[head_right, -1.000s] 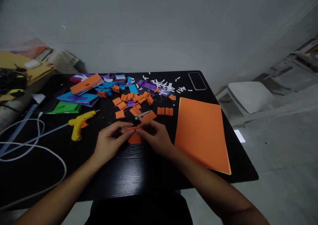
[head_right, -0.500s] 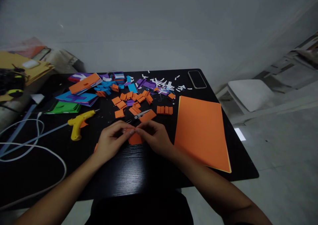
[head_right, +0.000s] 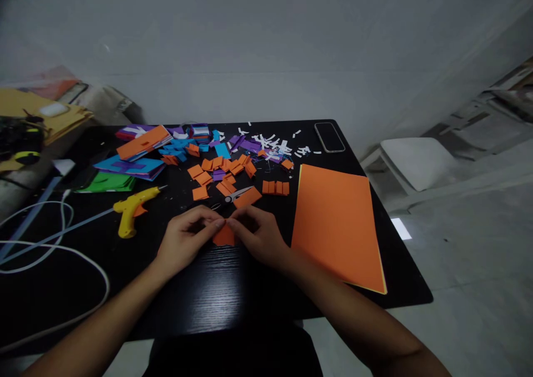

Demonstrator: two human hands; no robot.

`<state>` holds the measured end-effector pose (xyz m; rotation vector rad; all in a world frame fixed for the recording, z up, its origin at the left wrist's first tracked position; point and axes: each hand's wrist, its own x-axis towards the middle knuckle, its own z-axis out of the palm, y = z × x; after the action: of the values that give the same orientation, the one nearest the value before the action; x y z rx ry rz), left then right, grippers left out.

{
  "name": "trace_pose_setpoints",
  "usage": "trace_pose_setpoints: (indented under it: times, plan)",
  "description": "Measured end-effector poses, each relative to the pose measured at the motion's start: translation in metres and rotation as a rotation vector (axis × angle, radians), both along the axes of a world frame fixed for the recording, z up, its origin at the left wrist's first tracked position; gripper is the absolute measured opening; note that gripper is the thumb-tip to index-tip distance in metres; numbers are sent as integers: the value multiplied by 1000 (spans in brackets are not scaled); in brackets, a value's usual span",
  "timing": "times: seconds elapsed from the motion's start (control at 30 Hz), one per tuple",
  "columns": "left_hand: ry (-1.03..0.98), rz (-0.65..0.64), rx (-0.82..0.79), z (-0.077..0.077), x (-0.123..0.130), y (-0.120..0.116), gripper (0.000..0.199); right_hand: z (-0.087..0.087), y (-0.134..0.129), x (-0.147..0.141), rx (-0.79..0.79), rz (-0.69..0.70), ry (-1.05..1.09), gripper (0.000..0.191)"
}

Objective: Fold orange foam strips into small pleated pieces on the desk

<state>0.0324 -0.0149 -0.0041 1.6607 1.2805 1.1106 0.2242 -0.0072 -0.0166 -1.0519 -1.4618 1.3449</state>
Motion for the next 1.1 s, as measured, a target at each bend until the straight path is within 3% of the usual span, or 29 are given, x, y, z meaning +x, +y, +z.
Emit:
trace_pose_setpoints:
  times: [0.43,0.87,1.1]
  plan:
    - [-38,-10,-38,4,-2,3,19,-1,4,2,-62,-32,8,28]
    - [-79,-21,-79,6,-2,2,22,6,4,5,-45,48,29,28]
    - [35,-85,-10,4,-2,1,20,2,0,2,3,30,-22,23]
